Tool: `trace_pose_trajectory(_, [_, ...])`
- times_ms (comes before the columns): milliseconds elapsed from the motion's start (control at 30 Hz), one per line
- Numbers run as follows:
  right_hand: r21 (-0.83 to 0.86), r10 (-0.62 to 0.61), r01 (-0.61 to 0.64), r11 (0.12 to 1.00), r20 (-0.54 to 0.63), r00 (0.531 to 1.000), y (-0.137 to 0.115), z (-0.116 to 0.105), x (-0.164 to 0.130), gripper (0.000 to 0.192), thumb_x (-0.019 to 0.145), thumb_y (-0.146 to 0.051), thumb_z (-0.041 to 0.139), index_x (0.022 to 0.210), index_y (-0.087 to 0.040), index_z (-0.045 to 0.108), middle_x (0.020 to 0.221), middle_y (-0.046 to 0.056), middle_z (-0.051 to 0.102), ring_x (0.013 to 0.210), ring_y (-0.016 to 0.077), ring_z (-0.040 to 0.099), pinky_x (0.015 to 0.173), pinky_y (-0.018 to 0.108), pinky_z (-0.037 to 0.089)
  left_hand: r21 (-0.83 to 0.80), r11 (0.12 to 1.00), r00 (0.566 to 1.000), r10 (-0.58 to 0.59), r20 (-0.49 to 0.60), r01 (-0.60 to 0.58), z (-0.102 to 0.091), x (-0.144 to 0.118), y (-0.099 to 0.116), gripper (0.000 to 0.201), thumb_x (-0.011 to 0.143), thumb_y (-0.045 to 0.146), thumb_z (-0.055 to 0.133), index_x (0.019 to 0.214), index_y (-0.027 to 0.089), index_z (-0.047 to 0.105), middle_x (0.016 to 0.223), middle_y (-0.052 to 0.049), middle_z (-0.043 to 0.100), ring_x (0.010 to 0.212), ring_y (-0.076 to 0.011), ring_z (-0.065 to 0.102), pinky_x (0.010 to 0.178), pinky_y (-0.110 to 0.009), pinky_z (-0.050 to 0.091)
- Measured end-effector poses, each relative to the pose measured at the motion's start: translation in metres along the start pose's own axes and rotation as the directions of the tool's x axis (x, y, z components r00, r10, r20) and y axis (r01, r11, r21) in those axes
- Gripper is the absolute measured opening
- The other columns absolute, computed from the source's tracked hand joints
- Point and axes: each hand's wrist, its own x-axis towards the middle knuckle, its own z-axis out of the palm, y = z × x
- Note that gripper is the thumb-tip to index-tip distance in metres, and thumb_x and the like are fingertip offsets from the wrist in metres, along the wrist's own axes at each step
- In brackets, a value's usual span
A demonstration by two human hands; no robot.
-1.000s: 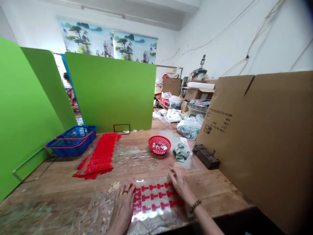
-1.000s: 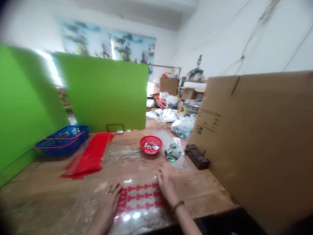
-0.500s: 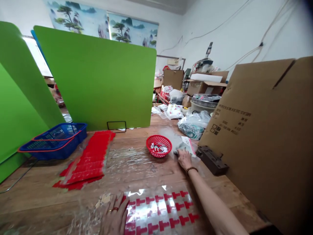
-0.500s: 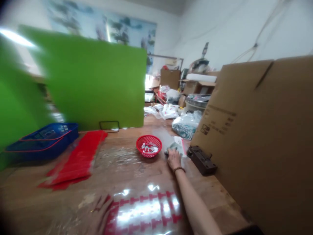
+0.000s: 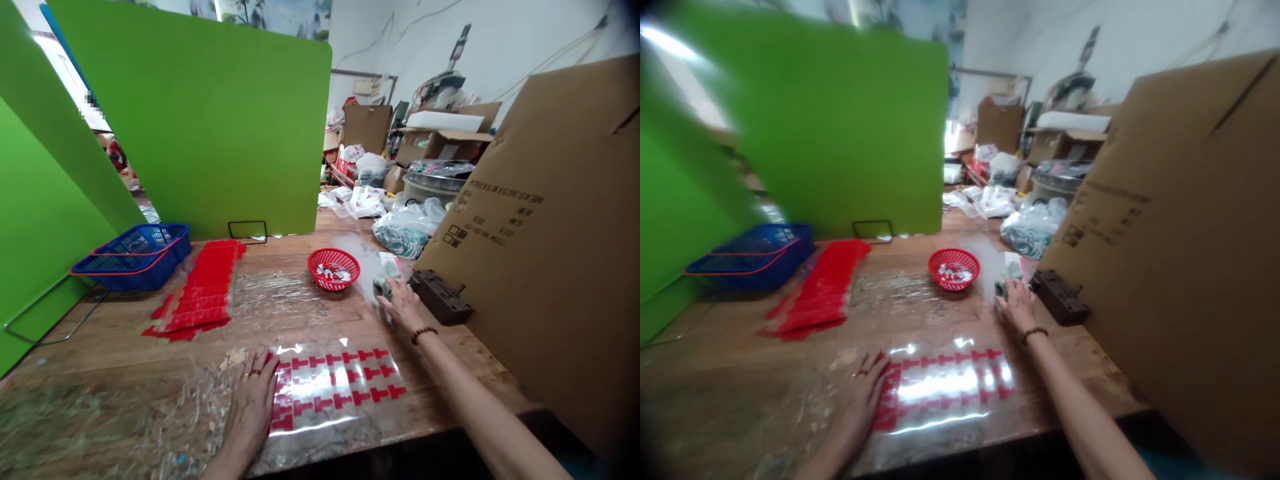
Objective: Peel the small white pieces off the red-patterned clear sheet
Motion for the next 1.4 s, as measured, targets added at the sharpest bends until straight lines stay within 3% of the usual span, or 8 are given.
trace_pose_trajectory(167, [0.144, -0.237, 0.227, 0.963, 0.062, 0.969, -0.040, -0.015, -0.095, 0.042, 0.086, -0.029, 0.044, 0.127, -0.022, 0.042, 0.125, 0.008, 0.049, 0.114, 0.0222, 0.045, 0.094, 0.037, 0.036, -0.006, 0.998, 0.995, -0.066, 0.078, 0.067, -0.016, 0.006, 0.004, 0.032, 0.084, 0.018, 0.042, 0.108, 0.022, 0.062, 0.120, -0.010, 0.059, 0.118, -0.0303, 0.046, 0.093, -0.050, 0.036])
trace_pose_trajectory(367, [0.274, -0.380, 0.340, 0.900, 0.110, 0.918, -0.054, -0.008, -0.178, 0.039, 0.085, -0.038, 0.049, 0.121, -0.024, 0.052, 0.130, 0.009, 0.049, 0.124, 0.0276, 0.038, 0.097, 0.045, 0.034, 0.006, 0.993, 0.984, -0.116, 0.132, 0.116, -0.034, -0.001, 0.003, 0.033, 0.082, 0.021, 0.047, 0.111, 0.021, 0.061, 0.122, -0.010, 0.058, 0.119, -0.0326, 0.043, 0.097, -0.054, 0.030])
trace_pose_trajectory(867, [0.282, -0.393, 0.373, 0.884, 0.016, 0.919, -0.039, 0.001, -0.180, 0.041, 0.084, -0.040, 0.051, 0.122, -0.023, 0.053, 0.129, 0.007, 0.050, 0.124, 0.0273, 0.038, 0.098, 0.047, 0.035, -0.108, 0.972, 0.976, -0.199, 0.086, 0.208, -0.055, -0.027, -0.014, 0.033, 0.082, 0.017, 0.041, 0.107, 0.019, 0.062, 0.120, -0.012, 0.059, 0.118, -0.0302, 0.046, 0.095, -0.054, 0.034])
trace_pose_trajectory(1133, [0.306, -0.364, 0.346, 0.887, 0.002, 0.931, -0.040, -0.001, -0.179, 0.040, 0.084, -0.040, 0.050, 0.120, -0.024, 0.053, 0.129, 0.007, 0.049, 0.122, 0.0272, 0.040, 0.098, 0.046, 0.036, -0.337, 0.904, 0.965, -0.250, 0.080, 0.262, -0.061, -0.024, -0.010, 0.031, 0.083, 0.021, 0.043, 0.108, 0.020, 0.062, 0.123, -0.011, 0.056, 0.119, -0.0259, 0.046, 0.100, -0.050, 0.031])
trace_pose_trajectory(1200, [0.332, -0.311, 0.306, 0.893, -0.039, 0.950, -0.041, 0.000, -0.182, 0.039, 0.084, -0.039, 0.050, 0.120, -0.024, 0.052, 0.129, 0.008, 0.048, 0.120, 0.0272, 0.043, 0.096, 0.045, 0.037, -0.472, 0.814, 0.940, -0.312, 0.137, 0.339, -0.068, -0.021, -0.003, 0.031, 0.083, 0.026, 0.045, 0.109, 0.020, 0.061, 0.125, -0.011, 0.055, 0.120, -0.0252, 0.045, 0.102, -0.047, 0.031])
trace_pose_trajectory(1267, [0.374, -0.230, 0.251, 0.893, -0.101, 0.968, -0.042, 0.001, -0.185, 0.038, 0.084, -0.036, 0.049, 0.119, -0.022, 0.052, 0.128, 0.010, 0.048, 0.117, 0.0270, 0.045, 0.095, 0.044, 0.038, -0.649, 0.604, 0.882, -0.388, 0.268, 0.462, -0.079, -0.016, 0.010, 0.032, 0.084, 0.033, 0.047, 0.112, 0.021, 0.059, 0.125, -0.009, 0.055, 0.119, -0.0241, 0.045, 0.103, -0.045, 0.029])
trace_pose_trajectory(1333, [0.422, -0.153, 0.206, 0.883, -0.156, 0.976, -0.045, 0.000, -0.189, 0.035, 0.084, -0.034, 0.049, 0.116, -0.021, 0.053, 0.125, 0.011, 0.050, 0.114, 0.0272, 0.048, 0.094, 0.045, 0.039, -0.818, 0.196, 0.814, -0.366, 0.450, 0.541, -0.092, -0.009, 0.025, 0.036, 0.085, 0.039, 0.046, 0.114, 0.020, 0.056, 0.123, -0.010, 0.056, 0.114, -0.0248, 0.051, 0.100, -0.043, 0.035])
trace_pose_trajectory(1400, [0.459, -0.101, 0.182, 0.870, -0.195, 0.976, -0.048, -0.002, -0.191, 0.032, 0.083, -0.032, 0.051, 0.112, -0.020, 0.055, 0.120, 0.012, 0.053, 0.110, 0.0274, 0.051, 0.093, 0.045, 0.039, -0.788, -0.295, 0.778, -0.181, 0.602, 0.541, -0.104, -0.001, 0.041, 0.048, 0.089, 0.047, 0.032, 0.122, 0.017, 0.048, 0.124, -0.014, 0.055, 0.113, -0.0275, 0.052, 0.097, -0.047, 0.036])
